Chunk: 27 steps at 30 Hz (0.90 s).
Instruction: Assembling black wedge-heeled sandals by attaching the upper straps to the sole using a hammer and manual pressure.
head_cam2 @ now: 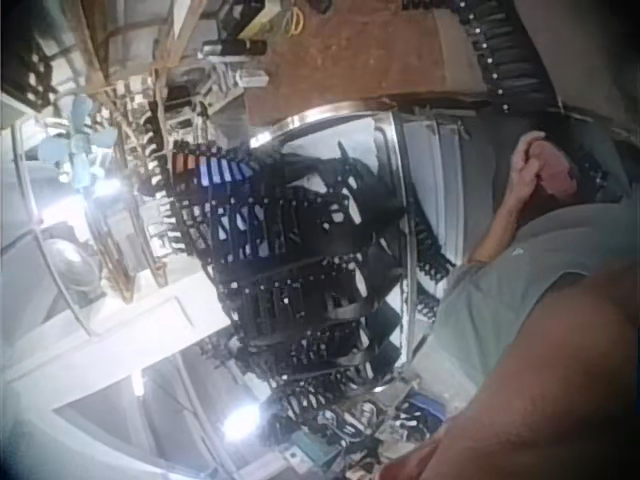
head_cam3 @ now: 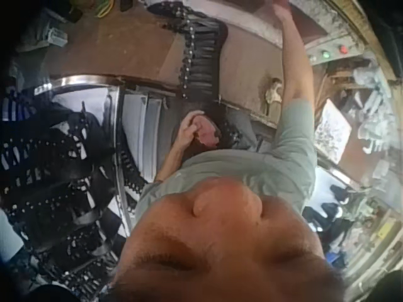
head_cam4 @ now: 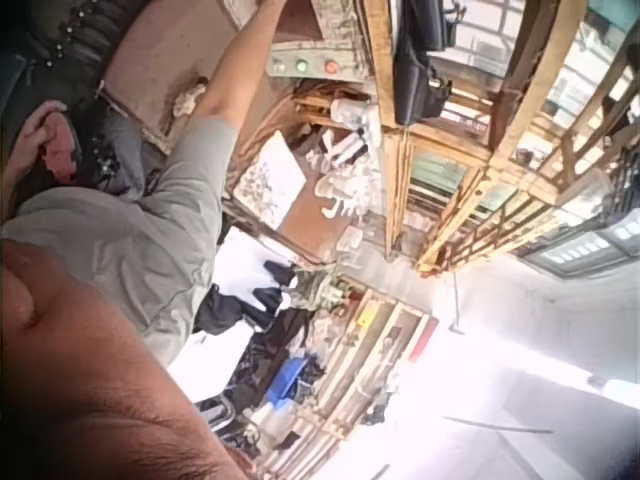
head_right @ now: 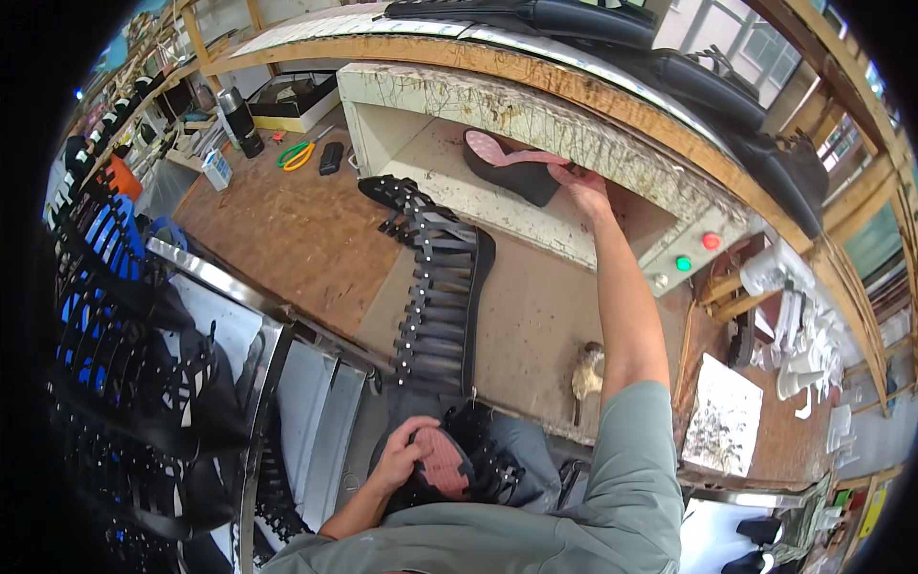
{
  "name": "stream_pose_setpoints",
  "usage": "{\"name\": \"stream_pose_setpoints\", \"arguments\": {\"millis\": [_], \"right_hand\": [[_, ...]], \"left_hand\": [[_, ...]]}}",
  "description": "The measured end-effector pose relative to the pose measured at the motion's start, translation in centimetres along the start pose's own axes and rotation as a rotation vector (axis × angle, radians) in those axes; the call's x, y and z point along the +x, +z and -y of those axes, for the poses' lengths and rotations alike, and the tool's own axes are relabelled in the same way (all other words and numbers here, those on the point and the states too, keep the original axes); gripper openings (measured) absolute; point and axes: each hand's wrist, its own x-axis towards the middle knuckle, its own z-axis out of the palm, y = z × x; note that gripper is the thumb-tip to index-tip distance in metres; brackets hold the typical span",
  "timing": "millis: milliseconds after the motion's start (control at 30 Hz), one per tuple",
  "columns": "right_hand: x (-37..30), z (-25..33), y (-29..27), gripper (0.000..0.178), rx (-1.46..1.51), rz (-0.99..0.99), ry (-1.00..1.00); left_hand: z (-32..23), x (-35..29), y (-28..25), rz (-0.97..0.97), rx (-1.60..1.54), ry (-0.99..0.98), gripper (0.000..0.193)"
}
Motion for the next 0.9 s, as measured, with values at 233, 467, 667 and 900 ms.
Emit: {"name": "stream_pose_setpoints", "arguments": {"millis": [233,467,667,900], "right_hand": [[3.5,-1.9,1.2,0.049,0.053,-0.073,-0.255],[-10.2,2.2,-1.3,0.047,0.350,-0.282,0.041],[-28.8,4.2,-5.2,0.047,0.114,-0.158,-0.182],[-41.6,7.1,-5.1,0.078,-0.207,-0.374,-0.307]], "left_hand": [[0.0,1.4,-1.3,0.094,-0.013,-0.044,0.047],[-1.2,0.0,0.0,0.024,0.081,0.010,0.044],[-3.6,-3.1,1.8,0.128,0.031,0.036,0.036],[-10.9,-3.4,4.9,-0.062,0.205,0.488,0.037]]}}
